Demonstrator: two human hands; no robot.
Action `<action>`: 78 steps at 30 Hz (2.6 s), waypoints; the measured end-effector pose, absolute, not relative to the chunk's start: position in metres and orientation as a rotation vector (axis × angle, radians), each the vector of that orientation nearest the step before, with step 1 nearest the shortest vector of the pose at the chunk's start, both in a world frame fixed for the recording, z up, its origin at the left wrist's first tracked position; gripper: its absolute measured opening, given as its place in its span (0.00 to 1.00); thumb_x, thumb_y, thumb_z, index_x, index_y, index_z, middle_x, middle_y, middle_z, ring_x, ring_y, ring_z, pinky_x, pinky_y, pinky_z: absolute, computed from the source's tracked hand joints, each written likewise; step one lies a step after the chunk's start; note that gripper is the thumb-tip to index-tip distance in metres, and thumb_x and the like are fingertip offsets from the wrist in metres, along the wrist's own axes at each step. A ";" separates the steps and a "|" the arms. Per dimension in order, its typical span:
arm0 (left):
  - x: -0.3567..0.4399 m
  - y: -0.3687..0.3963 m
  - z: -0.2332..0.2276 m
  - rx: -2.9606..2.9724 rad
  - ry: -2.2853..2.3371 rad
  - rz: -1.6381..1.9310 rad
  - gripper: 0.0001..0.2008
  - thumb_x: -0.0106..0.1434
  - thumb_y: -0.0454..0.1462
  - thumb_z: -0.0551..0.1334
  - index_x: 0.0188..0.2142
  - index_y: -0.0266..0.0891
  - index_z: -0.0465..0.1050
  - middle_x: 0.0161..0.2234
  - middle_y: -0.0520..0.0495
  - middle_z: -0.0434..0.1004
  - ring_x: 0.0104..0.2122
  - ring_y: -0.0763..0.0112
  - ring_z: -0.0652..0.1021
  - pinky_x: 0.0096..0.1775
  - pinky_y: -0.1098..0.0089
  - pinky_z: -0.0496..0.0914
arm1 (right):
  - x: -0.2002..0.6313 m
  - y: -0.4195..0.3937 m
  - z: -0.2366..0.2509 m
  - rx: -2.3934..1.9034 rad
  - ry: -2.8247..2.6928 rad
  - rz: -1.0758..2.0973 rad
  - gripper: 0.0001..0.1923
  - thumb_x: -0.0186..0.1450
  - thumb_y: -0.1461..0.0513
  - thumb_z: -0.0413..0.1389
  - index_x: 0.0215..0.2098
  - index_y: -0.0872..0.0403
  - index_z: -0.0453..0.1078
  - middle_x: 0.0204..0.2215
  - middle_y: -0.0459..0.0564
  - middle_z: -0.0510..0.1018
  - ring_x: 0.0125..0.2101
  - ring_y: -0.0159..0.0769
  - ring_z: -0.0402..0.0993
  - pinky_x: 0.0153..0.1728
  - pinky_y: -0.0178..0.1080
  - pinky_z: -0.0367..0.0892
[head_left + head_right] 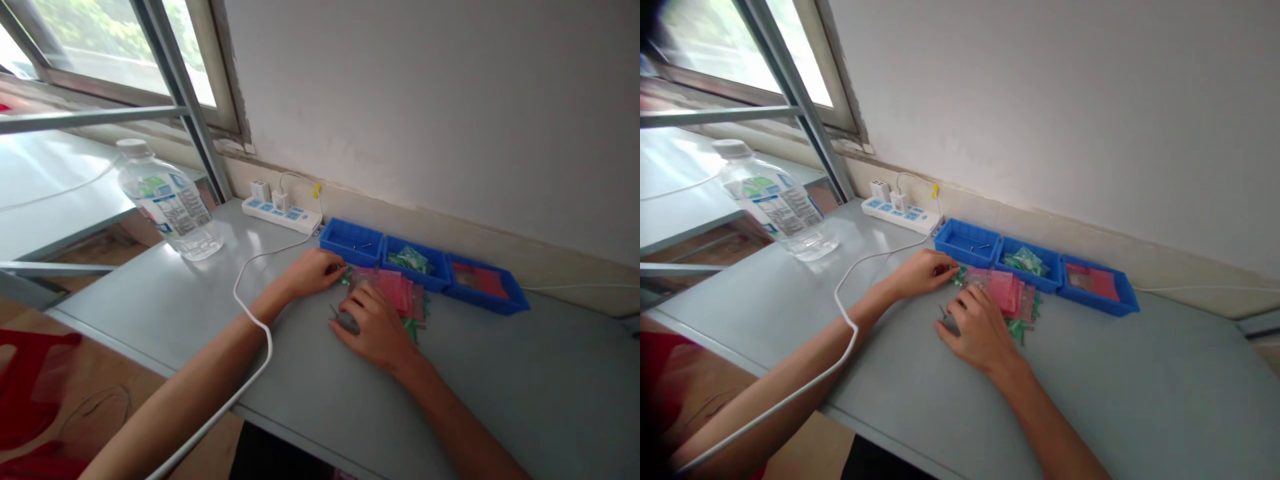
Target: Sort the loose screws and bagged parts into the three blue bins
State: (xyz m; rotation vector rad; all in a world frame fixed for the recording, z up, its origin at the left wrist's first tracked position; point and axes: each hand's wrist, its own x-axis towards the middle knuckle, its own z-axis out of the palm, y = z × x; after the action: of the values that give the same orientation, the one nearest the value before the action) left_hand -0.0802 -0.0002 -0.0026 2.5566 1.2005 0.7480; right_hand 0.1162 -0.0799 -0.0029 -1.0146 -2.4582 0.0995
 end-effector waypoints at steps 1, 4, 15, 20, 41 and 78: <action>-0.082 0.000 -0.002 2.568 1.224 0.755 0.13 0.70 0.38 0.58 0.33 0.37 0.78 0.27 0.48 0.79 0.26 0.72 0.73 0.31 0.72 0.62 | 0.112 -0.082 -0.005 -1.030 -2.466 0.063 0.08 0.67 0.57 0.63 0.36 0.55 0.76 0.35 0.54 0.78 0.42 0.48 0.72 0.45 0.49 0.70; -0.085 0.000 0.003 2.606 1.256 0.761 0.13 0.71 0.38 0.58 0.32 0.38 0.78 0.27 0.48 0.79 0.27 0.71 0.74 0.32 0.71 0.62 | 0.106 -0.084 -0.011 -1.079 -2.478 -0.038 0.06 0.70 0.62 0.60 0.36 0.55 0.77 0.34 0.54 0.78 0.41 0.47 0.71 0.44 0.48 0.70; -0.063 -0.013 0.010 2.364 1.116 1.002 0.15 0.72 0.39 0.58 0.32 0.36 0.77 0.24 0.52 0.74 0.24 0.76 0.70 0.31 0.74 0.63 | 0.127 -0.074 -0.001 -1.101 -1.942 0.187 0.07 0.73 0.63 0.54 0.39 0.53 0.74 0.34 0.50 0.81 0.35 0.40 0.76 0.39 0.42 0.71; -0.041 -0.025 0.016 2.032 0.967 1.063 0.21 0.74 0.45 0.54 0.35 0.34 0.79 0.26 0.50 0.78 0.27 0.74 0.74 0.31 0.75 0.68 | 0.159 -0.067 -0.001 -1.170 -1.621 0.436 0.07 0.68 0.57 0.60 0.38 0.52 0.78 0.35 0.49 0.84 0.36 0.40 0.80 0.42 0.41 0.72; -0.038 -0.032 0.009 2.584 0.883 1.017 0.10 0.71 0.40 0.62 0.43 0.39 0.81 0.38 0.43 0.84 0.39 0.67 0.82 0.44 0.71 0.73 | 0.168 -0.056 -0.014 -1.070 -1.614 0.624 0.09 0.68 0.56 0.59 0.39 0.52 0.79 0.37 0.50 0.85 0.38 0.40 0.81 0.42 0.41 0.74; -0.056 -0.004 0.015 2.771 1.136 0.624 0.09 0.69 0.35 0.59 0.37 0.39 0.80 0.32 0.47 0.81 0.30 0.69 0.78 0.32 0.71 0.64 | 0.170 -0.077 0.004 -0.936 -2.375 0.189 0.02 0.66 0.63 0.59 0.37 0.52 0.75 0.34 0.52 0.79 0.40 0.44 0.72 0.45 0.48 0.71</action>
State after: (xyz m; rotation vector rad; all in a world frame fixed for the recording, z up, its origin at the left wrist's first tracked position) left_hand -0.0564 -0.0040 0.0150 2.7709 1.1361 0.6241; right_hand 0.1696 -0.0766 0.0035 -0.9364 -2.3746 0.1894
